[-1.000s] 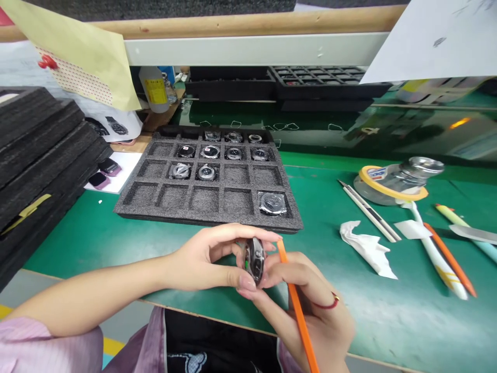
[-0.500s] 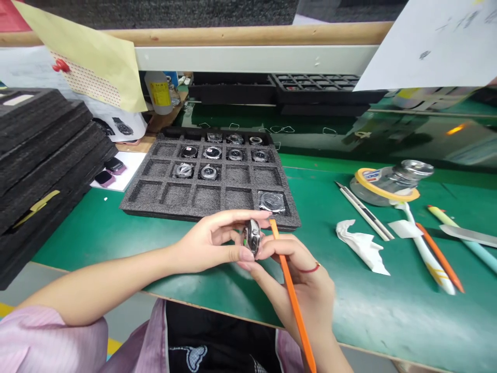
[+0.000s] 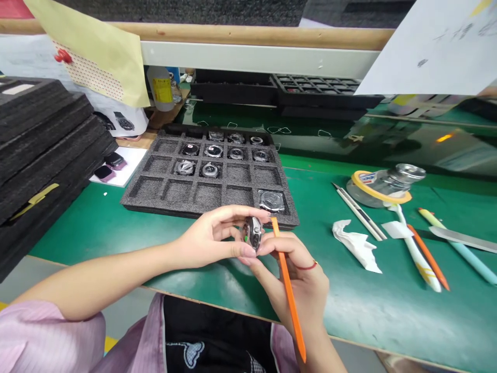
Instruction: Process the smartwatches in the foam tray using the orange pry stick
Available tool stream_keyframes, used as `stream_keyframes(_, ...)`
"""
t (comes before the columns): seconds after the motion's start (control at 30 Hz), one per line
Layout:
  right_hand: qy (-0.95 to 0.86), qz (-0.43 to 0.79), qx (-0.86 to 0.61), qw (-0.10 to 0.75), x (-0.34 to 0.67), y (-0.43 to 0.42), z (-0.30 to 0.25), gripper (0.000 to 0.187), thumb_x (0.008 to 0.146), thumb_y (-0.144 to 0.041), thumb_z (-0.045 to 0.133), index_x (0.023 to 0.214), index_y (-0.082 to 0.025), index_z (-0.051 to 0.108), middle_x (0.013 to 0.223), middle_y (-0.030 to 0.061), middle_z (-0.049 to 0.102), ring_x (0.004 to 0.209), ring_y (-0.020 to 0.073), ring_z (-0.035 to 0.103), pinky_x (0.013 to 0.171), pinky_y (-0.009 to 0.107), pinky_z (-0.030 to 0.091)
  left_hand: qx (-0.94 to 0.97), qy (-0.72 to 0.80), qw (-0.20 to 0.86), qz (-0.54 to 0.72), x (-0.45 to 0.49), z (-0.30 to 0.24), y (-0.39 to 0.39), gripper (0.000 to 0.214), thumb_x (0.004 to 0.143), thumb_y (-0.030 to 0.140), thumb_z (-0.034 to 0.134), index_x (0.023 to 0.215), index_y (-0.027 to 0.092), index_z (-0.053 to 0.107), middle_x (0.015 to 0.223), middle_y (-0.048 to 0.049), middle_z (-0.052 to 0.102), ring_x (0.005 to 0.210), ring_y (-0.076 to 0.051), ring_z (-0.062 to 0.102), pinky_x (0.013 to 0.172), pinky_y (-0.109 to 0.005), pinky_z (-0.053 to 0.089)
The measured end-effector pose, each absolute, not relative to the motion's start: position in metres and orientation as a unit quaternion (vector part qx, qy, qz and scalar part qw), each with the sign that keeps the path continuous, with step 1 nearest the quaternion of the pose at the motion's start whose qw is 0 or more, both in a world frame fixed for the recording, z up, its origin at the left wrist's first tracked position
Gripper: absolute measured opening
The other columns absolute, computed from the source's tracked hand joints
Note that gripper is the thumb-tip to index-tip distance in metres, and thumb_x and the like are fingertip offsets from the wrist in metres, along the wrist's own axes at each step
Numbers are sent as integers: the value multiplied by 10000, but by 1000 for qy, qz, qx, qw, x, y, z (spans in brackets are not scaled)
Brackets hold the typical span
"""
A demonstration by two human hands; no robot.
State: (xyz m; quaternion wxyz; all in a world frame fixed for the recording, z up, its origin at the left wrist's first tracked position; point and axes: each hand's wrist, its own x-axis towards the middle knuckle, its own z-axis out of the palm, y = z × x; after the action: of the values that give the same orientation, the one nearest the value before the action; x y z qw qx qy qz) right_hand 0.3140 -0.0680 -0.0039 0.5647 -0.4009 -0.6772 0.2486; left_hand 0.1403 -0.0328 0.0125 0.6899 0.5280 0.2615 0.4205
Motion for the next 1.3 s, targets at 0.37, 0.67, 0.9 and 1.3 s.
stream_keyframes(0.37, -673, 254, -403, 566, 313, -70, -3, 207, 794, -172, 813, 856, -247, 631, 836, -25, 682, 811, 166, 702, 800, 327, 597, 537, 268, 685, 412, 139, 15, -33, 481, 765, 241, 865, 1218, 266, 703, 1337, -80, 671, 1091, -201, 691, 904, -294, 559)
stream_keyframes(0.67, -678, 255, -395, 565, 314, -70, 0, 214, 798, -149, 803, 863, -253, 627, 828, -19, 671, 784, 164, 691, 829, 370, 631, 539, 290, 688, 389, 138, 18, -33, 494, 765, 280, 866, 1226, 272, 689, 1335, -85, 674, 1086, -205, 695, 868, -286, 563)
stream_keyframes(0.9, -679, 248, -390, 571, 315, -70, -1, 220, 791, -152, 816, 859, -240, 626, 816, -35, 644, 791, 132, 661, 826, 301, 606, 539, 267, 696, 391, 139, 15, -33, 487, 783, 272, 850, 1239, 271, 681, 1354, -86, 667, 1141, -213, 680, 956, -320, 550)
stream_keyframes(1.3, -695, 252, -378, 558, 319, -71, 1, 184, 817, -224, 787, 872, -242, 612, 819, -12, 645, 770, 162, 649, 743, 314, 569, 578, 268, 659, 399, 140, 17, -36, 495, 793, 254, 837, 1260, 236, 674, 1364, -128, 643, 1080, -214, 684, 814, -277, 567)
